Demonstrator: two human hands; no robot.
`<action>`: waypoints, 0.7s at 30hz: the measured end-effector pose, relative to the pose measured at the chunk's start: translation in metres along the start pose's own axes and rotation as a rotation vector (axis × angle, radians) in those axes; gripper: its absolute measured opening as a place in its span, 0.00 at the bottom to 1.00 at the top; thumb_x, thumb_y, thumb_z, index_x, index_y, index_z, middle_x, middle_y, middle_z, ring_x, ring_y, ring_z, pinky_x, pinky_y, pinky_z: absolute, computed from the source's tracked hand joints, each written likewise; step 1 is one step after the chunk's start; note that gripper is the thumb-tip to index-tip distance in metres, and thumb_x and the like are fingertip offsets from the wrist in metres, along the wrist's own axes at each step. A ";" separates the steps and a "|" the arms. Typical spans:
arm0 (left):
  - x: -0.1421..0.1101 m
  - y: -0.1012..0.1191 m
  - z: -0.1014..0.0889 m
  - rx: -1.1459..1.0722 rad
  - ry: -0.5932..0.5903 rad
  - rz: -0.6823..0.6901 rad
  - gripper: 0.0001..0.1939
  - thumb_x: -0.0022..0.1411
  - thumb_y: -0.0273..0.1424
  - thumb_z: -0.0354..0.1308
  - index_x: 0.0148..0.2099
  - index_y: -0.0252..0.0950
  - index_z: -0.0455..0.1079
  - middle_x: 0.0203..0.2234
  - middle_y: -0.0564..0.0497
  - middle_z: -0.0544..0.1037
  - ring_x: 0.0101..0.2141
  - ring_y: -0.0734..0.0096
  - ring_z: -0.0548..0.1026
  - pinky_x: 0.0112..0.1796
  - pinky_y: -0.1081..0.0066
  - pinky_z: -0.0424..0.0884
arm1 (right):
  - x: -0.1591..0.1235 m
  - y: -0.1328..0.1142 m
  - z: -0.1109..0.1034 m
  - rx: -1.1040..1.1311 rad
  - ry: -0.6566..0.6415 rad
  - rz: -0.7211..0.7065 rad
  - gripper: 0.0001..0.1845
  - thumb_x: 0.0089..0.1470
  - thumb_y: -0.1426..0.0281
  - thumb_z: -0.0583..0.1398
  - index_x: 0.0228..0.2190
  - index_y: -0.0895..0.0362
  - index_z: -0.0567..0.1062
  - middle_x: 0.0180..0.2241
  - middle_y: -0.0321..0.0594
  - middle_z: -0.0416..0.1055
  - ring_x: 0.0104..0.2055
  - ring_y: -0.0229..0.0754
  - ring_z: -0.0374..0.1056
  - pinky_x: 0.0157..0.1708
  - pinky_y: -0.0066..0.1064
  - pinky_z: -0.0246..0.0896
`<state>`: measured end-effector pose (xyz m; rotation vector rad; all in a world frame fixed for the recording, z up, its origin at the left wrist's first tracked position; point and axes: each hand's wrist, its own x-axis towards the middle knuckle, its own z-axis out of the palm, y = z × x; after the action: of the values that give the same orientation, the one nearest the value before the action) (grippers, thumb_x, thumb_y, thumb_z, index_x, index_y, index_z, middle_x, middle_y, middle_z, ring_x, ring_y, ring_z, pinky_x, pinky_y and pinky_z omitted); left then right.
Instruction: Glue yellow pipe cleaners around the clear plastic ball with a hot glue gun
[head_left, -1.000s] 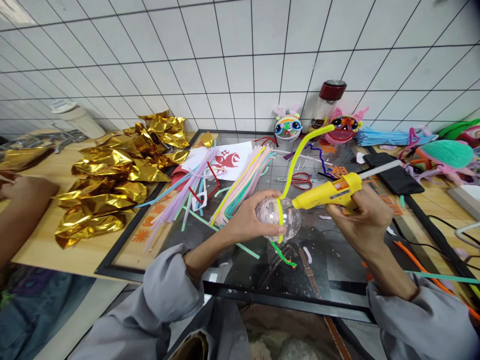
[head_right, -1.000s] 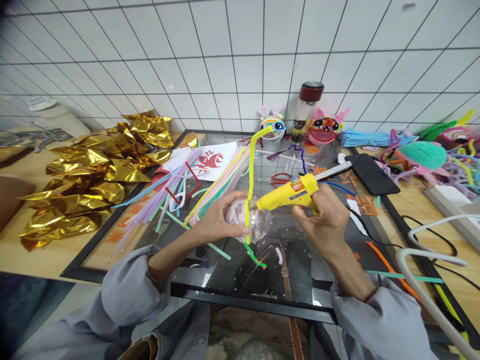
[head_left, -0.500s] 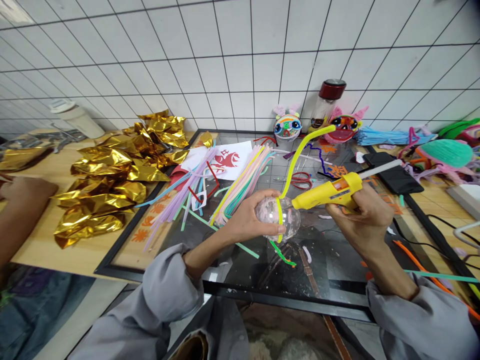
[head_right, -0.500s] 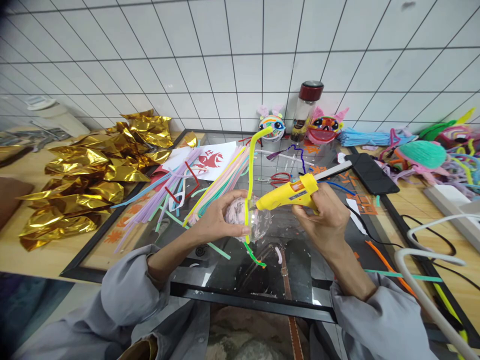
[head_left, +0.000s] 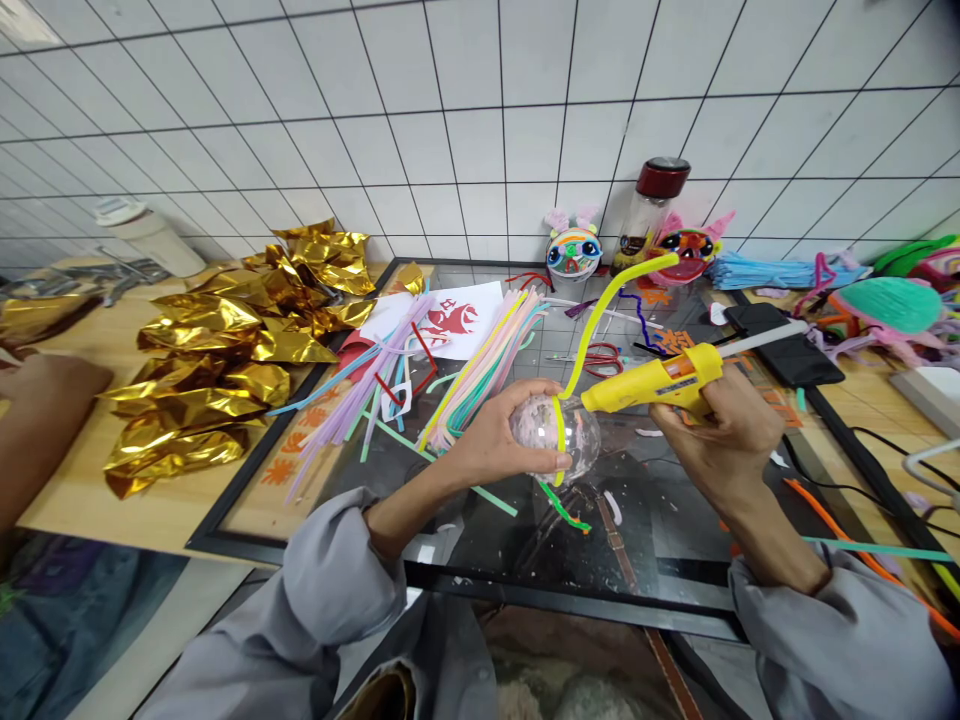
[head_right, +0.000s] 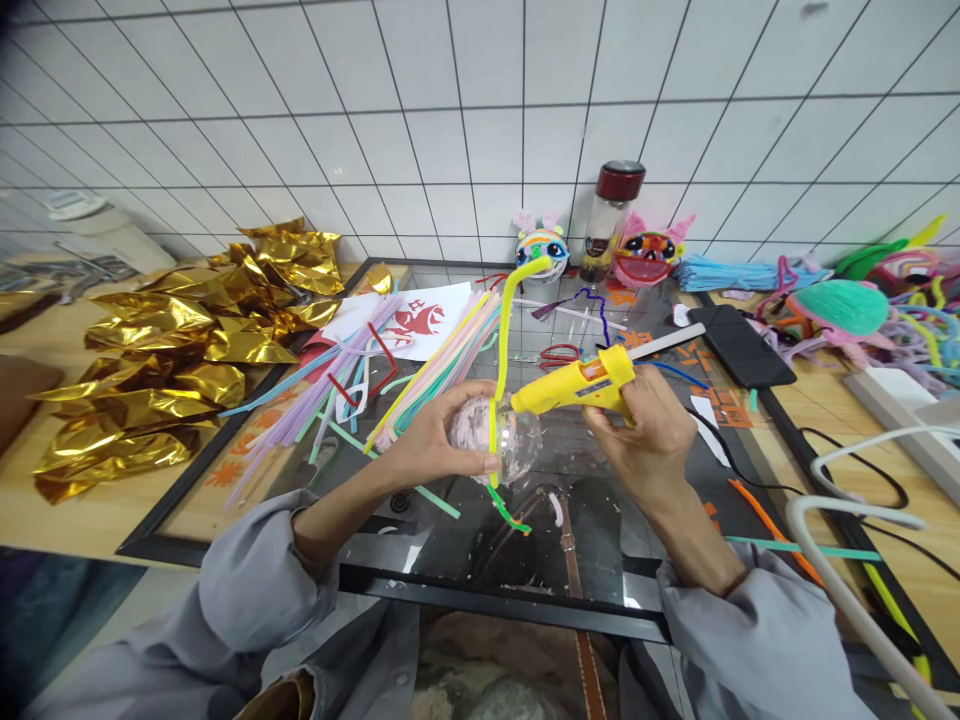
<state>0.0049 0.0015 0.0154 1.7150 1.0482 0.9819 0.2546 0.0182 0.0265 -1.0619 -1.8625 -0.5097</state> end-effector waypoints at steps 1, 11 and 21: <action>0.000 0.000 0.000 0.000 0.000 0.003 0.37 0.40 0.36 0.73 0.53 0.34 0.69 0.54 0.43 0.74 0.55 0.55 0.72 0.58 0.60 0.65 | 0.000 0.000 0.000 -0.007 -0.001 0.006 0.20 0.47 0.74 0.61 0.20 0.51 0.52 0.19 0.30 0.54 0.22 0.35 0.50 0.22 0.32 0.41; -0.001 0.002 0.001 -0.005 -0.005 0.005 0.35 0.41 0.36 0.73 0.53 0.35 0.70 0.54 0.43 0.74 0.55 0.55 0.71 0.60 0.58 0.63 | -0.002 0.000 0.002 -0.018 -0.025 0.087 0.20 0.48 0.72 0.61 0.20 0.51 0.51 0.18 0.31 0.54 0.22 0.36 0.50 0.22 0.33 0.41; -0.001 0.001 0.001 -0.023 -0.004 0.006 0.35 0.41 0.35 0.74 0.52 0.35 0.70 0.54 0.43 0.74 0.55 0.55 0.71 0.59 0.60 0.64 | -0.001 -0.002 0.002 -0.018 -0.028 0.089 0.21 0.47 0.73 0.60 0.20 0.50 0.50 0.18 0.31 0.54 0.22 0.37 0.50 0.22 0.34 0.40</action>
<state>0.0057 -0.0001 0.0155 1.7013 1.0259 0.9908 0.2526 0.0181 0.0249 -1.1636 -1.8292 -0.4632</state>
